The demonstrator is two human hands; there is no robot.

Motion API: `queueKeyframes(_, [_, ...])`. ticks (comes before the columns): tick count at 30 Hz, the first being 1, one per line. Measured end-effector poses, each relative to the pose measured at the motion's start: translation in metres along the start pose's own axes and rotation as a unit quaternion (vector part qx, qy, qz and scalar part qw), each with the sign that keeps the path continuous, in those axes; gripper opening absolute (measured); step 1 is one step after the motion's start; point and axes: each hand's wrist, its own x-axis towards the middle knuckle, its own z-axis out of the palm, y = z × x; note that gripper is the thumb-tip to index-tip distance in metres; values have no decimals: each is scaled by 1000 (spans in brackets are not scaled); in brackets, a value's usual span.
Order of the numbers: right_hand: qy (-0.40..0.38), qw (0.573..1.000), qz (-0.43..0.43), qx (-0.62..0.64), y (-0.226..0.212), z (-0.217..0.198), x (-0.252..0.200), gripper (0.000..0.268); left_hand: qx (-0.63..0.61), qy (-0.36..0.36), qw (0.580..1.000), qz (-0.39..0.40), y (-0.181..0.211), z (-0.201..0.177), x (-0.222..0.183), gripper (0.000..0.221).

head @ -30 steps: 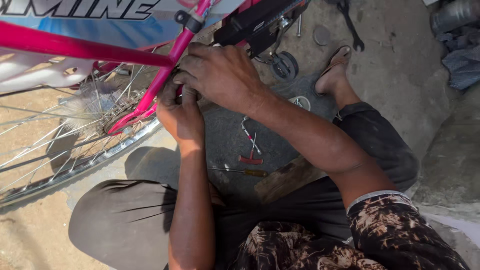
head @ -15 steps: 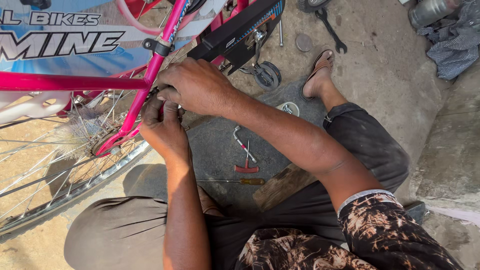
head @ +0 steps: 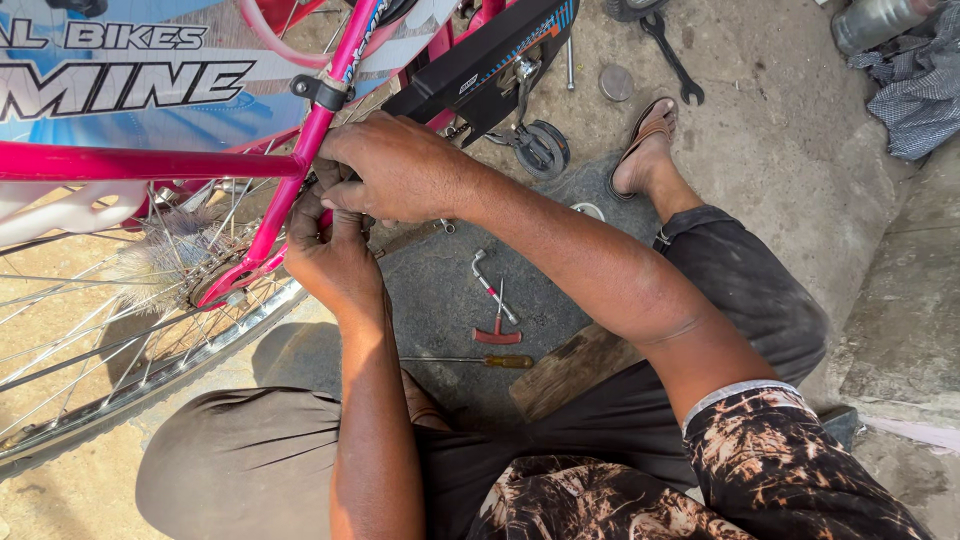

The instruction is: The person unscrews components from a pink bicycle using a screwdriver and wrench, then selects small metal parts from a container by hand.

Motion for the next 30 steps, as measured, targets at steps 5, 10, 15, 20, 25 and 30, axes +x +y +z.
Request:
queueKeyframes(5, [25, 997, -3, 70, -4, -2, -1, 31, 35, 3, 999, 6, 0, -1, 0, 20])
queueKeyframes(10, [4, 994, 61, 88, -6, 0, 0, 34, 21, 16, 999, 19, 1, 2, -1, 19])
queueKeyframes(15, [70, 996, -8, 55, 7, 14, 6, 36, 23, -5, 1000, -5, 7, -1, 0, 19])
queueKeyframes(20, [138, 988, -64, 15, 12, 22, 4, 37, 41, -20, 999, 9, 4, -4, 1, 19])
queueKeyframes(25, [88, 996, 21, 21, -2, 14, 0, 35, 24, -21, 999, 30, -1, -5, 1, 19])
queueKeyframes(30, [96, 995, 25, 6, -9, 19, 2, 32, 42, -13, 999, 17, -5, -6, 2, 15])
